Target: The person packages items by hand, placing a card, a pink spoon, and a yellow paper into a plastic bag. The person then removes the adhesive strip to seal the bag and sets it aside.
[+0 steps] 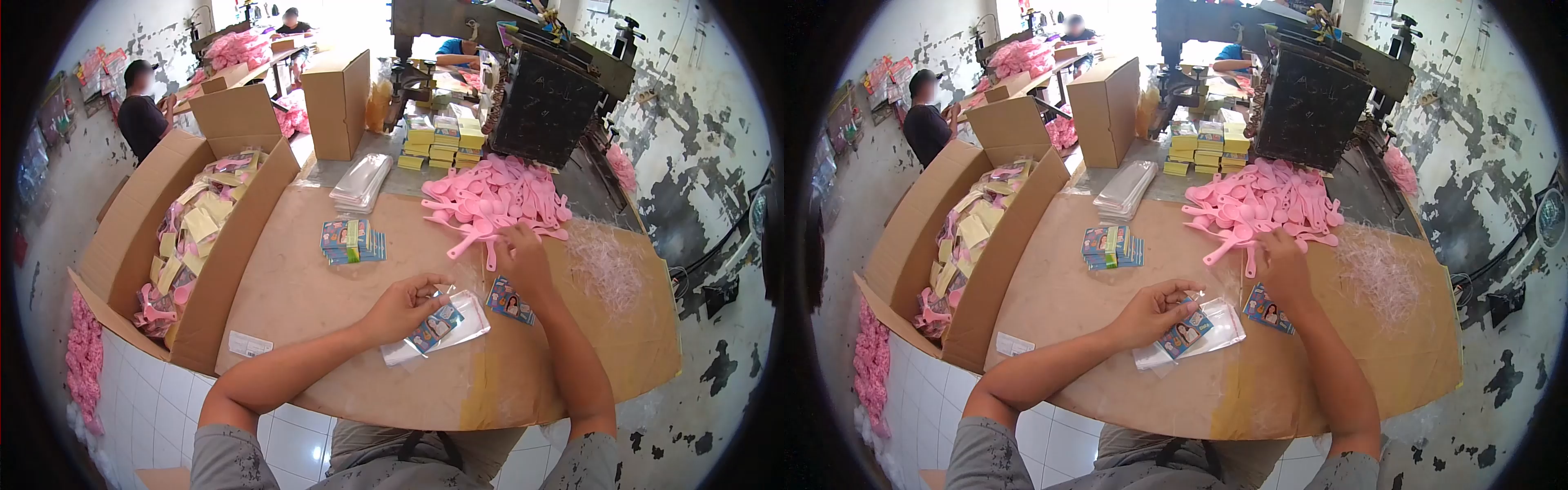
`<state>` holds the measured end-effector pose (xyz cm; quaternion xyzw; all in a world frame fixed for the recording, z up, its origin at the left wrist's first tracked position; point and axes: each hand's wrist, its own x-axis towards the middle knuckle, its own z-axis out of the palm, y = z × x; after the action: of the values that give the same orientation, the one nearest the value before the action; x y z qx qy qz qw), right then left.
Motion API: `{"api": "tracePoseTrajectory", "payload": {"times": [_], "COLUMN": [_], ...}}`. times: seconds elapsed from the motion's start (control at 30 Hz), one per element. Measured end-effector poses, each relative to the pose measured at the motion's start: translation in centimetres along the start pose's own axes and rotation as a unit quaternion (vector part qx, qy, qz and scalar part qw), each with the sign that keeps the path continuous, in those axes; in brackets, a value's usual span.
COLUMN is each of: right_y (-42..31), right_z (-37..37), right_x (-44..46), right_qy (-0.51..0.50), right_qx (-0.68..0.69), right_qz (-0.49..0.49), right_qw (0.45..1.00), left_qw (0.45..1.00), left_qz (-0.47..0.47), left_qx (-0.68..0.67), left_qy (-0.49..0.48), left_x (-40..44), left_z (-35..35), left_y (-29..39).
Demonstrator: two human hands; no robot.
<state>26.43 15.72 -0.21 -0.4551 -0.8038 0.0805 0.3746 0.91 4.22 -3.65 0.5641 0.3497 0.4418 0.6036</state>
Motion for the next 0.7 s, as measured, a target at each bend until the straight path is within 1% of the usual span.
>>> {"api": "tracePoseTrajectory", "payload": {"times": [0.03, 0.13, 0.23, 0.27, 0.3, 0.33, 0.43, 0.53, 0.63, 0.7], "right_y": [-0.5, -4.1, -4.3, -4.4, -4.7, -4.8, -5.0, -4.5, -5.3, -5.5], "right_z": [-0.8, -4.6, -5.3, -5.1, -4.7, -4.5, -5.4, -4.7, -4.5, -3.7], "right_x": [0.1, -0.4, -2.0, -2.8, -3.5, -3.9, -4.2, -4.5, -4.9, -5.4], "right_qy": [0.028, 0.081, 0.065, 0.057, 0.049, 0.040, 0.026, -0.011, -0.038, -0.037], "right_qx": [-0.009, 0.026, 0.077, 0.176, 0.273, 0.366, 0.389, 0.409, 0.371, 0.387], "right_qz": [-0.018, -0.027, -0.054, -0.011, 0.031, 0.073, 0.116, 0.116, 0.113, 0.109], "right_qw": [0.999, 0.996, 0.993, 0.983, 0.960, 0.927, 0.914, 0.905, 0.921, 0.915], "left_qw": [1.000, 1.000, 0.999, 0.999, 0.999, 0.998, 0.999, 0.999, 1.000, 0.999], "left_qz": [-0.007, 0.016, -0.014, -0.002, 0.010, 0.022, 0.016, 0.003, -0.004, -0.021], "left_qx": [-0.008, -0.013, -0.004, -0.011, -0.019, -0.027, -0.012, 0.004, -0.004, 0.034], "left_qy": [0.009, 0.024, 0.049, 0.048, 0.047, 0.047, 0.034, 0.033, 0.019, 0.004], "left_x": [0.1, -0.1, -0.6, -0.6, -0.5, -0.5, -0.5, -0.8, -0.8, -1.0], "left_z": [-0.1, 0.1, 0.6, 0.7, 0.7, 0.9, 0.9, 1.3, 1.5, 1.6], "left_y": [-0.1, 0.9, 3.0, 2.7, 2.2, 2.0, 1.9, 2.3, 2.1, 2.5]}}
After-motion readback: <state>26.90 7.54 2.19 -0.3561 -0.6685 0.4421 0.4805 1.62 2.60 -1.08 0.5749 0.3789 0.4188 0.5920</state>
